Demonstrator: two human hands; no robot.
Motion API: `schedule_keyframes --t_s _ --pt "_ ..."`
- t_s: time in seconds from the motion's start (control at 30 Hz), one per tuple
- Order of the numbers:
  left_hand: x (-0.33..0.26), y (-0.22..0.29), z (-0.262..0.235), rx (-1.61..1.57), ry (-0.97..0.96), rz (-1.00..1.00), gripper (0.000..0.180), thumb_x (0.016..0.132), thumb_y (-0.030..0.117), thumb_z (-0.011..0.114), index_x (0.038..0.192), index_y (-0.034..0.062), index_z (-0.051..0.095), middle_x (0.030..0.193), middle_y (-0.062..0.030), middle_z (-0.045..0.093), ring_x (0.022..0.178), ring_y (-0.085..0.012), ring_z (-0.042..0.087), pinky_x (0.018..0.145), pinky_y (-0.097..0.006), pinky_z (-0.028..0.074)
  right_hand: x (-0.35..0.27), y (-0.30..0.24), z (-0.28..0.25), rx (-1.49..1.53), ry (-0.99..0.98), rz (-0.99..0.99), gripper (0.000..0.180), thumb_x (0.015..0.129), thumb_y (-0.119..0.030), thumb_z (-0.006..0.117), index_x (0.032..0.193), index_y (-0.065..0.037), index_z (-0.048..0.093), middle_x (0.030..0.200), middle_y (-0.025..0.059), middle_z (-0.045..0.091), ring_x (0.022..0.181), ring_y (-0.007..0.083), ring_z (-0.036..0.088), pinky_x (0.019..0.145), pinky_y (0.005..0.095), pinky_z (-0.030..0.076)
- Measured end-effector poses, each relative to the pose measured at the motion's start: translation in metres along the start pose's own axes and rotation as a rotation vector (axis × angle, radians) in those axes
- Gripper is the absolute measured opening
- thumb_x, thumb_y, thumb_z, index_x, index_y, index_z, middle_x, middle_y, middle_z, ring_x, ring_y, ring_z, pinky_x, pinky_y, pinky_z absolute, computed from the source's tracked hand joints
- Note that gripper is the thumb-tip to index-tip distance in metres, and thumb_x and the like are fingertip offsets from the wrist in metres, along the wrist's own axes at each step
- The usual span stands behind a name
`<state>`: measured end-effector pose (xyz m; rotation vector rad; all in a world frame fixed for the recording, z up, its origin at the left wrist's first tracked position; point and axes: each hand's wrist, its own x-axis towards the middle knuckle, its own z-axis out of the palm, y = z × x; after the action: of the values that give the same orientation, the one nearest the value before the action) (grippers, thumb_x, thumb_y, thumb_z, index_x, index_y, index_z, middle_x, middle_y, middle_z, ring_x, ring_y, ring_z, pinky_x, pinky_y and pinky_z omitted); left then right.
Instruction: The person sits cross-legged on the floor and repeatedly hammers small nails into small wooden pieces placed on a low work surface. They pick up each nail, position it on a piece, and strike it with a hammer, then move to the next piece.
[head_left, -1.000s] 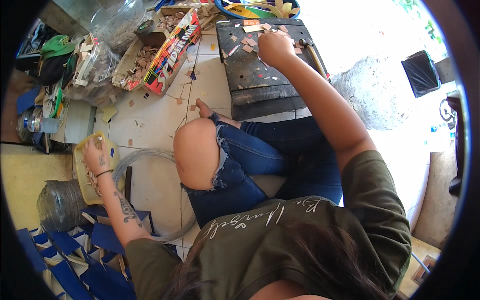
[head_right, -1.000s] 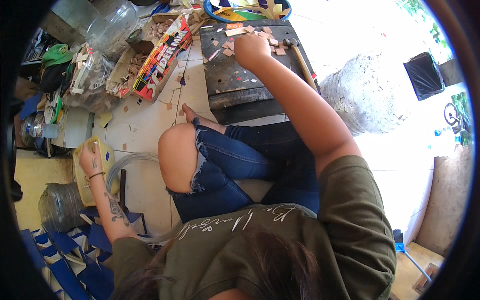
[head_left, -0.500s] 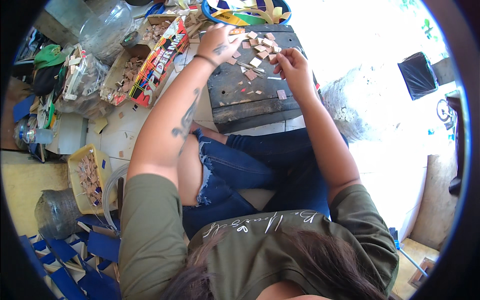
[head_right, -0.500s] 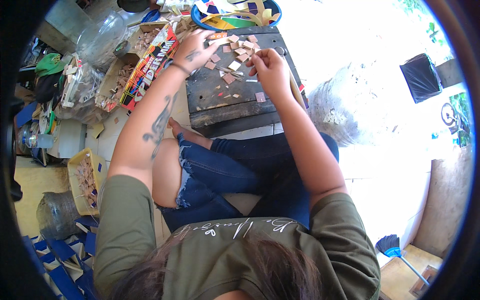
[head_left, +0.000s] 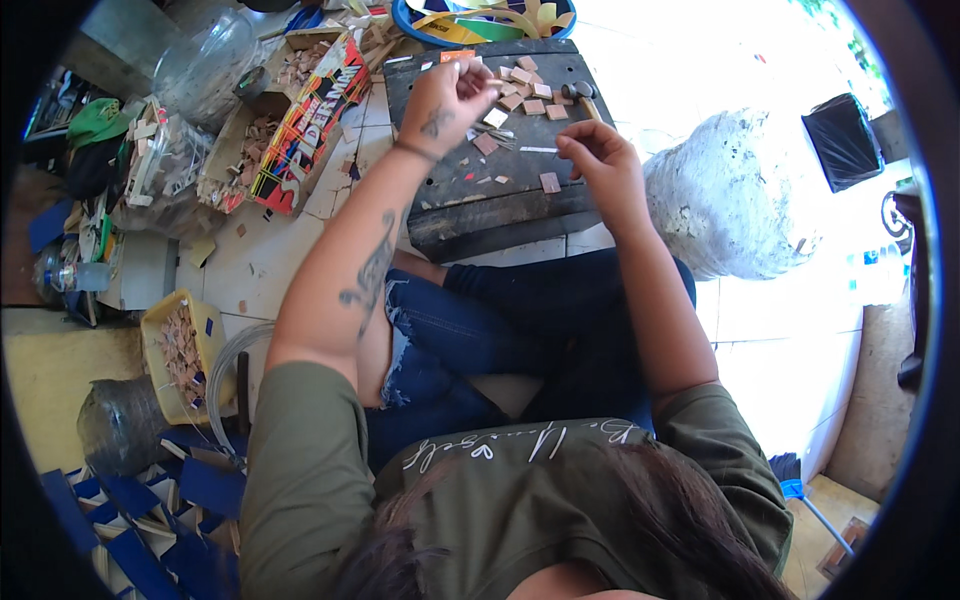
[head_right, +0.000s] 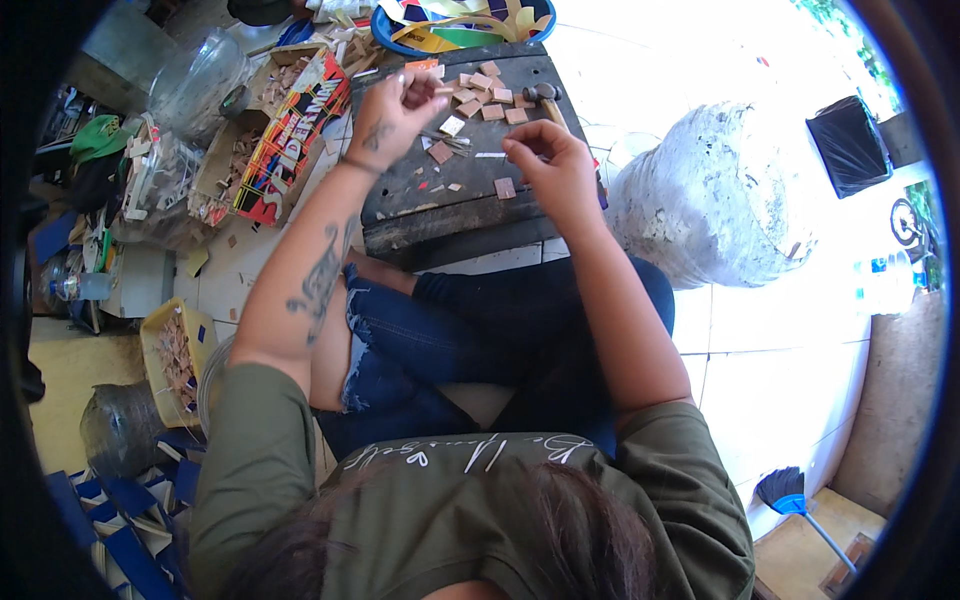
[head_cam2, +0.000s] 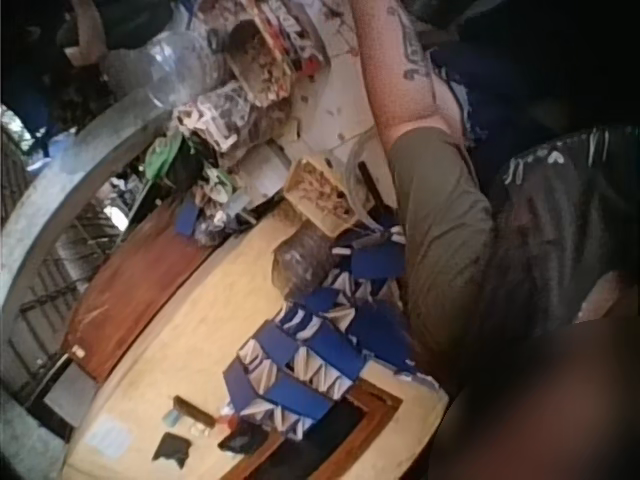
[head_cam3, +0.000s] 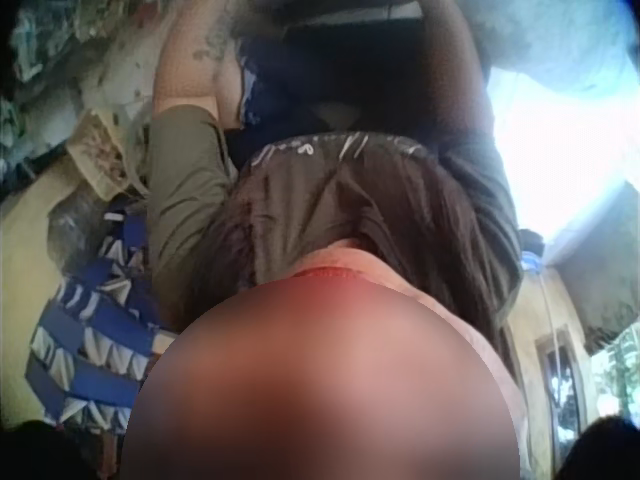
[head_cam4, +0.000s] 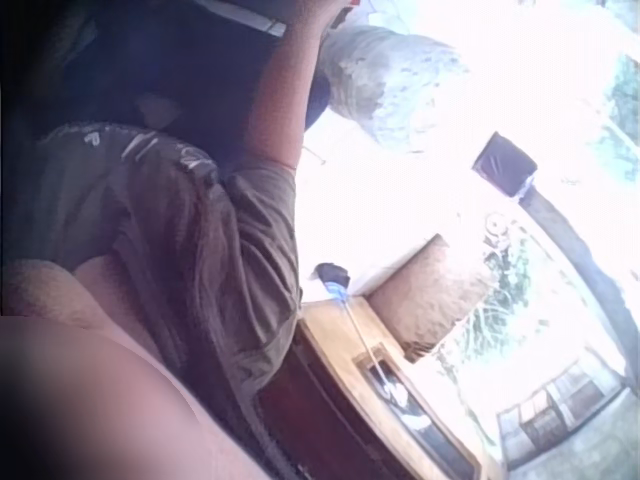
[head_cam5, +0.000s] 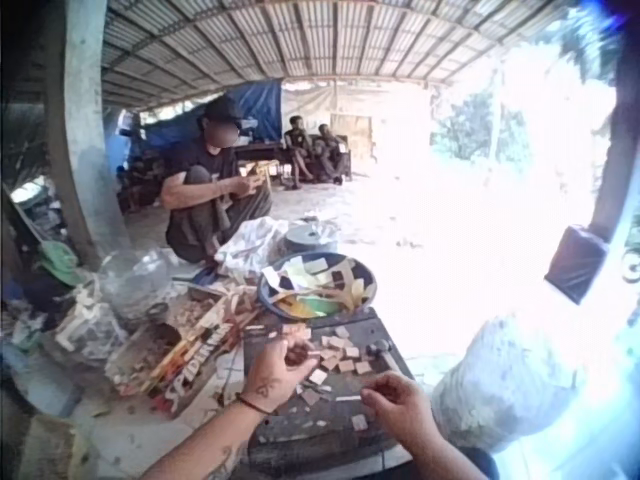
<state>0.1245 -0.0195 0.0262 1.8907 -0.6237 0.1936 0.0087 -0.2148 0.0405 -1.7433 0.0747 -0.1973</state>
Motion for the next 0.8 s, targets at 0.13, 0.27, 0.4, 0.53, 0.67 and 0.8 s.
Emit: schedule_keyframes --t_s 0.13,0.27,0.4,0.53,0.67,0.8 --pt "-0.08 0.036 0.002 -0.08 0.077 -0.064 0.011 0.08 0.01 0.071 0.087 0.0026 0.068 0.079 -0.0052 0.069 0.072 -0.0123 0.065 0.068 -0.026 0.052 -0.016 -0.01 0.0 0.109 -0.048 0.001 0.011 0.086 -0.009 0.067 0.092 -0.001 0.064 0.077 0.0019 0.066 0.069 0.0071 0.061 0.061 0.0202 0.047" --pt "-0.115 0.051 0.006 0.253 0.046 0.017 0.015 0.075 0.008 0.073 0.09 0.0088 0.07 0.084 -0.0054 0.067 0.08 -0.0195 0.063 0.075 -0.032 0.049 -0.027 -0.012 0.012 0.006 -0.081 -0.067 0.011 0.084 -0.01 0.069 0.089 -0.001 0.064 0.077 0.0011 0.065 0.068 0.0055 0.059 0.061 0.0189 0.046" --pt "-0.116 0.051 0.009 0.345 0.056 0.145 0.017 0.074 0.008 0.071 0.091 0.0097 0.069 0.084 -0.0051 0.067 0.083 -0.0241 0.06 0.076 -0.036 0.046 -0.032 -0.013 0.022 -0.09 -0.054 -0.1 0.011 0.083 -0.01 0.071 0.087 -0.001 0.065 0.076 -0.0004 0.065 0.068 0.0036 0.057 0.06 0.0183 0.044" --pt "-0.116 0.048 0.008 0.237 -0.019 0.127 0.016 0.076 0.006 0.068 0.092 0.0076 0.066 0.086 -0.0069 0.066 0.082 -0.0248 0.061 0.076 -0.036 0.047 -0.034 -0.012 0.022 -0.165 -0.087 -0.094 0.009 0.085 -0.008 0.068 0.091 -0.003 0.063 0.081 0.0013 0.066 0.074 0.0061 0.061 0.063 0.0198 0.048" --pt "-0.117 0.048 0.008 -0.082 0.031 -0.089 0.014 0.078 0.002 0.067 0.091 0.0044 0.064 0.086 -0.0096 0.065 0.081 -0.0226 0.064 0.075 -0.033 0.051 -0.036 -0.009 0.021 -0.108 -0.047 -0.076 0.009 0.087 -0.007 0.067 0.092 -0.002 0.062 0.083 0.0033 0.067 0.075 0.0082 0.063 0.064 0.0204 0.049" --pt "-0.115 0.046 0.007 -0.094 0.059 -0.048 0.016 0.079 0.004 0.07 0.094 0.0035 0.063 0.085 -0.0085 0.065 0.082 -0.0192 0.065 0.078 -0.029 0.052 -0.038 -0.009 0.023 -0.044 -0.065 -0.091 0.01 0.087 -0.006 0.066 0.093 0.0 0.061 0.085 0.0048 0.067 0.077 0.0097 0.064 0.064 0.0211 0.05"
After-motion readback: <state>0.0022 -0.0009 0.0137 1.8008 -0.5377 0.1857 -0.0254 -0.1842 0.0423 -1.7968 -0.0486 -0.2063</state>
